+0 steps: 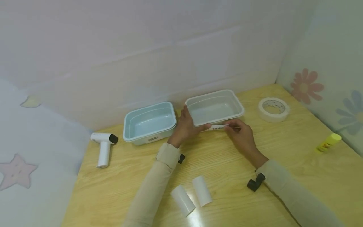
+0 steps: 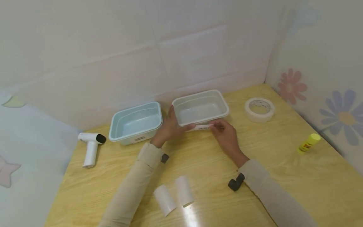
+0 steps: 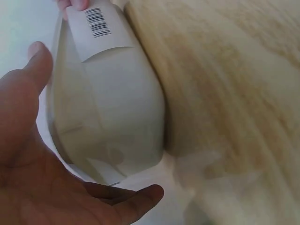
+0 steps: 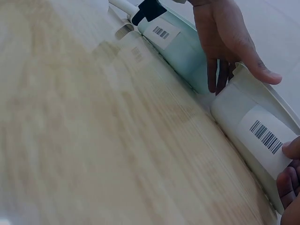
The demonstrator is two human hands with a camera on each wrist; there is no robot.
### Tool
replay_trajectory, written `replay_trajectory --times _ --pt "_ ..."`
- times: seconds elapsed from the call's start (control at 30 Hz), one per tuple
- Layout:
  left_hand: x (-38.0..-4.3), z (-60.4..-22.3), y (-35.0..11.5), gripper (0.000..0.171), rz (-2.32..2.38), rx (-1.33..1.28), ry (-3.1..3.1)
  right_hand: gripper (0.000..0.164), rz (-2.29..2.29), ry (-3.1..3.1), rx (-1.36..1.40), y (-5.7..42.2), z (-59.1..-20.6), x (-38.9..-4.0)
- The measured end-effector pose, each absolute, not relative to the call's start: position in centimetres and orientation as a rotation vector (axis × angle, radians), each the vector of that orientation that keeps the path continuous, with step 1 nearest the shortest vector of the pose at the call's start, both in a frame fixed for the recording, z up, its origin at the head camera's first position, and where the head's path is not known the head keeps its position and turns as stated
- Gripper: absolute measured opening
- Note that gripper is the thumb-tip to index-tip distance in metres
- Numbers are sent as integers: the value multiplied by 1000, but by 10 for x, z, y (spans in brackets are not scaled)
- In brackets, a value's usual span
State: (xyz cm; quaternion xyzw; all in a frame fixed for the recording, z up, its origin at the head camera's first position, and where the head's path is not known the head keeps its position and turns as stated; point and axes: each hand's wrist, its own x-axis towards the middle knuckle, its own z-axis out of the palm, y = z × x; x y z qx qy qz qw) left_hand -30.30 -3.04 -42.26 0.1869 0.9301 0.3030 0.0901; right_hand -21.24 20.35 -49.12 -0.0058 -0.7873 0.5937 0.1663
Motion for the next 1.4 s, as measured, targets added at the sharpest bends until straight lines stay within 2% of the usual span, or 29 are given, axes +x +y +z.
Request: replay_trajectory --times 0.4,0.87,1.4 --pt "-306 -425 -33 136 1035 600 2776 21 1624 -2225 -61 191 -488 -218" --pt "-311 -424 -31 140 967 619 2813 30 1473 -2155 -232 178 -485 -223" --pt "-308 -432 -35 133 913 671 2768 26 1438 -2079 -372 163 -493 -219"
